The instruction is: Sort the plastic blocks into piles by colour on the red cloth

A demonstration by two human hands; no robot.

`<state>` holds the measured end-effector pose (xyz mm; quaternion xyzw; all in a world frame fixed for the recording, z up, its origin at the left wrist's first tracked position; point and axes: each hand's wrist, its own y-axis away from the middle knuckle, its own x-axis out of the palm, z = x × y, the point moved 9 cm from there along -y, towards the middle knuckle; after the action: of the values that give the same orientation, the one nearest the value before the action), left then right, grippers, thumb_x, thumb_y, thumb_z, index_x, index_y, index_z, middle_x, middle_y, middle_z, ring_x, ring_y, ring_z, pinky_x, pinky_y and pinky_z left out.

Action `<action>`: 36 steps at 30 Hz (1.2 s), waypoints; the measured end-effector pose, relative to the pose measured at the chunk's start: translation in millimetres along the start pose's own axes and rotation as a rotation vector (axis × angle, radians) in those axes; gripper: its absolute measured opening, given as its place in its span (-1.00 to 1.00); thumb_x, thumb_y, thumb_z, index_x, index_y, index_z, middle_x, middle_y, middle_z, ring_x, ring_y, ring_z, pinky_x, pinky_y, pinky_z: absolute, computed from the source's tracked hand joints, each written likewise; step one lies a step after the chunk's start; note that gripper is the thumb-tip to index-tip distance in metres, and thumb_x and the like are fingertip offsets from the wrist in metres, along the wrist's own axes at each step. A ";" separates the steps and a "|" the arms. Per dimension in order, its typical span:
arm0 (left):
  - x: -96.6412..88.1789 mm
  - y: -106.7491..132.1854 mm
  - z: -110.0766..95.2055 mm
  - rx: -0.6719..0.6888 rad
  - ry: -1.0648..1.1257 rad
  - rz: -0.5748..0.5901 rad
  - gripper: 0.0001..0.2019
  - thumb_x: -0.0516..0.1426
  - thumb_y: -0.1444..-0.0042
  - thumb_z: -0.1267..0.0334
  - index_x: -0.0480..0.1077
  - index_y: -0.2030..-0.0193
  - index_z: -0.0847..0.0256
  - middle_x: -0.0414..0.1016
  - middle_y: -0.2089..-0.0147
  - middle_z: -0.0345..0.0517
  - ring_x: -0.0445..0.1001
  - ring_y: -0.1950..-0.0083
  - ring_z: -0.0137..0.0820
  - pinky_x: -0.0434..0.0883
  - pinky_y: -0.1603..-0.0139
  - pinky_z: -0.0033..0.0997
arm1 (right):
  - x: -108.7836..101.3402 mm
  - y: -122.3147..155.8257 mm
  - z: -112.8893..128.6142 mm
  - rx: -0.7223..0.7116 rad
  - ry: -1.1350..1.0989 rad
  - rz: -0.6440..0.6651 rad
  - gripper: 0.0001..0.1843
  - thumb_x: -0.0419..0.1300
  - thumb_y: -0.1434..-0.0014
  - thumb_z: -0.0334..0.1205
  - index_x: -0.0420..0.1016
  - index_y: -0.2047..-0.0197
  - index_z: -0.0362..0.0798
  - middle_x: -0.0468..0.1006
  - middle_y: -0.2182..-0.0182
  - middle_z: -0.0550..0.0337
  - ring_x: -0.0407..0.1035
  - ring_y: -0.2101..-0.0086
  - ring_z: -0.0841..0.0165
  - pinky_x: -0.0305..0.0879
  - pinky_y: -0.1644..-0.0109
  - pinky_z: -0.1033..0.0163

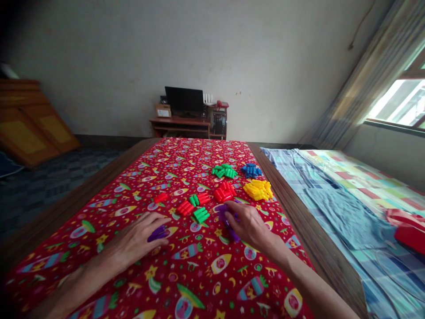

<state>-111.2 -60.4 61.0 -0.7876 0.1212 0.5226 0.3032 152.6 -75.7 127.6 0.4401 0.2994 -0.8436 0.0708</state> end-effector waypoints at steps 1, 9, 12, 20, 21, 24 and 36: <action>2.2 5.6 10.4 -0.018 -0.061 0.005 -0.63 0.19 -0.13 -0.01 0.48 -0.04 0.05 0.52 -0.01 -0.07 0.49 -0.04 -0.19 0.45 -0.08 -0.23 | -9.6 4.9 -17.5 0.069 -0.005 -0.016 -0.73 0.05 -0.30 -0.21 0.49 0.04 -0.09 0.61 0.39 0.12 0.46 0.45 0.37 0.34 0.39 0.32; 13.1 9.7 20.0 -0.055 0.052 0.015 -0.65 0.10 -0.21 0.04 0.45 -0.09 0.02 0.57 -0.04 -0.12 0.55 -0.01 -0.24 0.48 -0.06 -0.31 | -19.8 54.2 -91.3 0.314 0.083 -0.063 -0.63 0.07 -0.26 -0.07 0.57 0.10 -0.15 0.61 0.52 0.12 0.43 0.57 0.37 0.26 0.51 0.34; 2.5 -9.3 11.8 -0.146 0.227 0.019 -0.64 0.10 -0.20 0.09 0.44 -0.10 0.07 0.60 -0.02 -0.14 0.59 0.06 -0.27 0.51 0.01 -0.35 | -28.8 55.6 -81.5 0.252 0.198 -0.116 -0.59 0.06 -0.27 -0.03 0.58 0.13 -0.17 0.55 0.59 0.14 0.37 0.61 0.39 0.20 0.51 0.33; 18.8 -28.8 -10.3 -0.311 0.839 0.050 -0.46 0.06 -0.24 0.04 0.24 -0.28 0.26 0.63 0.09 0.02 0.61 0.08 -0.22 0.54 0.08 -0.29 | -14.5 15.2 -6.3 0.031 0.029 -0.025 -0.71 0.04 -0.33 -0.19 0.55 0.11 -0.10 0.58 0.46 0.15 0.39 0.55 0.45 0.23 0.48 0.38; 23.5 -31.6 -16.4 -0.303 0.889 0.060 -0.44 0.06 -0.24 0.04 0.20 -0.31 0.27 0.61 0.05 0.05 0.59 0.04 -0.21 0.53 0.04 -0.26 | -6.4 8.7 11.3 -0.045 -0.010 0.006 -0.73 0.04 -0.33 -0.20 0.53 0.06 -0.08 0.60 0.38 0.11 0.43 0.48 0.42 0.28 0.42 0.36; 32.0 -41.4 -34.2 -0.251 0.935 0.072 -0.41 0.08 -0.25 0.07 0.10 -0.36 0.21 0.56 -0.06 0.07 0.54 -0.07 -0.18 0.46 -0.09 -0.18 | 22.2 -6.4 57.3 -0.258 -0.060 0.111 -0.68 0.07 -0.32 -0.23 0.38 -0.11 -0.07 0.56 0.14 -0.03 0.47 0.22 0.30 0.38 0.19 0.26; 47.8 -34.5 -37.9 -0.153 0.667 -0.005 -0.50 0.13 -0.24 0.12 0.18 -0.29 0.09 0.52 -0.01 -0.01 0.57 0.06 -0.25 0.54 0.07 -0.23 | 39.6 -39.8 25.1 -0.066 -0.185 -0.030 -0.87 0.12 -0.25 -0.31 0.42 0.13 -0.07 0.57 0.41 0.21 0.41 0.47 0.45 0.26 0.35 0.38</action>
<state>-45.0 -50.1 40.5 -0.9359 0.1723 0.2429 0.1883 95.9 -52.0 125.0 0.3532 0.3256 -0.8713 0.1000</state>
